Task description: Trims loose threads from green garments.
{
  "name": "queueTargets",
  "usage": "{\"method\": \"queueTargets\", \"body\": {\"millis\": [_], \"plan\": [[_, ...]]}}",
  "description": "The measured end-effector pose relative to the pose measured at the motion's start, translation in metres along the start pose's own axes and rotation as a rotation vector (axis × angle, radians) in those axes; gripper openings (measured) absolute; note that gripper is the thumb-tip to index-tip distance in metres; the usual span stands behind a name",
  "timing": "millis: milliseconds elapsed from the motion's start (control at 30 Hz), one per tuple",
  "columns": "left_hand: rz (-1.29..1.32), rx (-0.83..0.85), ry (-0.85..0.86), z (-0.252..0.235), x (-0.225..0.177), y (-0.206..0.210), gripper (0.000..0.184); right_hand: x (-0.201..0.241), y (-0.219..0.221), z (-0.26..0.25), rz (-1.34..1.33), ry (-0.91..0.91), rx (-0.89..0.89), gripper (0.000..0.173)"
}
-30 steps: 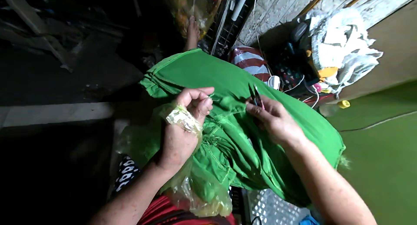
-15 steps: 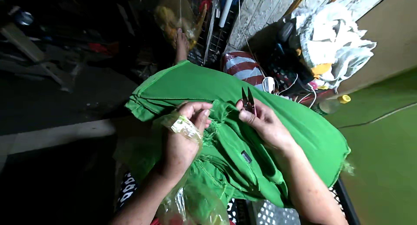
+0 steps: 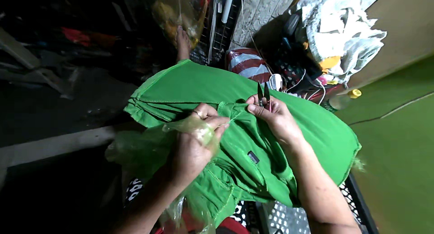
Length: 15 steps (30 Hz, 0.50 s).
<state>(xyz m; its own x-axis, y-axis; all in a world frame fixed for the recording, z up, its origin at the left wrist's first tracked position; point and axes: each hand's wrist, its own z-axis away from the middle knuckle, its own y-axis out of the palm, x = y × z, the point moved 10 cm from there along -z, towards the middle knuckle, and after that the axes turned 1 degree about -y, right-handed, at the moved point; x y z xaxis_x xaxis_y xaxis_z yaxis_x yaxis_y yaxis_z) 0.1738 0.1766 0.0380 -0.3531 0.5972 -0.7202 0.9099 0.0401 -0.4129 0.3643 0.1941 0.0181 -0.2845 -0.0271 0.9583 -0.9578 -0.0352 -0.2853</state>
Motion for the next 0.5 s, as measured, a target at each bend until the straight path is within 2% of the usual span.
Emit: {"method": "queueTargets", "body": {"millis": [67,133,300,433,500], "plan": [[0.205,-0.010,0.047,0.004,0.000,-0.009,0.009,-0.001,-0.002,-0.001,-0.007,-0.004,-0.019,0.010],[0.280,0.017,0.064,0.011,0.000,-0.013,0.010,0.000,-0.002,-0.003,-0.023,-0.010,-0.030,0.011],[0.259,0.172,0.159,0.032,-0.013,-0.004,0.017,0.002,-0.001,-0.003,-0.018,-0.034,-0.048,0.011],[0.122,0.192,0.285,0.058,-0.050,0.010,0.013,0.003,0.002,-0.001,0.003,-0.039,-0.049,0.011],[0.140,0.225,0.363,0.070,-0.074,0.017,0.015,0.003,0.002,-0.001,0.012,-0.052,-0.047,0.011]]}}
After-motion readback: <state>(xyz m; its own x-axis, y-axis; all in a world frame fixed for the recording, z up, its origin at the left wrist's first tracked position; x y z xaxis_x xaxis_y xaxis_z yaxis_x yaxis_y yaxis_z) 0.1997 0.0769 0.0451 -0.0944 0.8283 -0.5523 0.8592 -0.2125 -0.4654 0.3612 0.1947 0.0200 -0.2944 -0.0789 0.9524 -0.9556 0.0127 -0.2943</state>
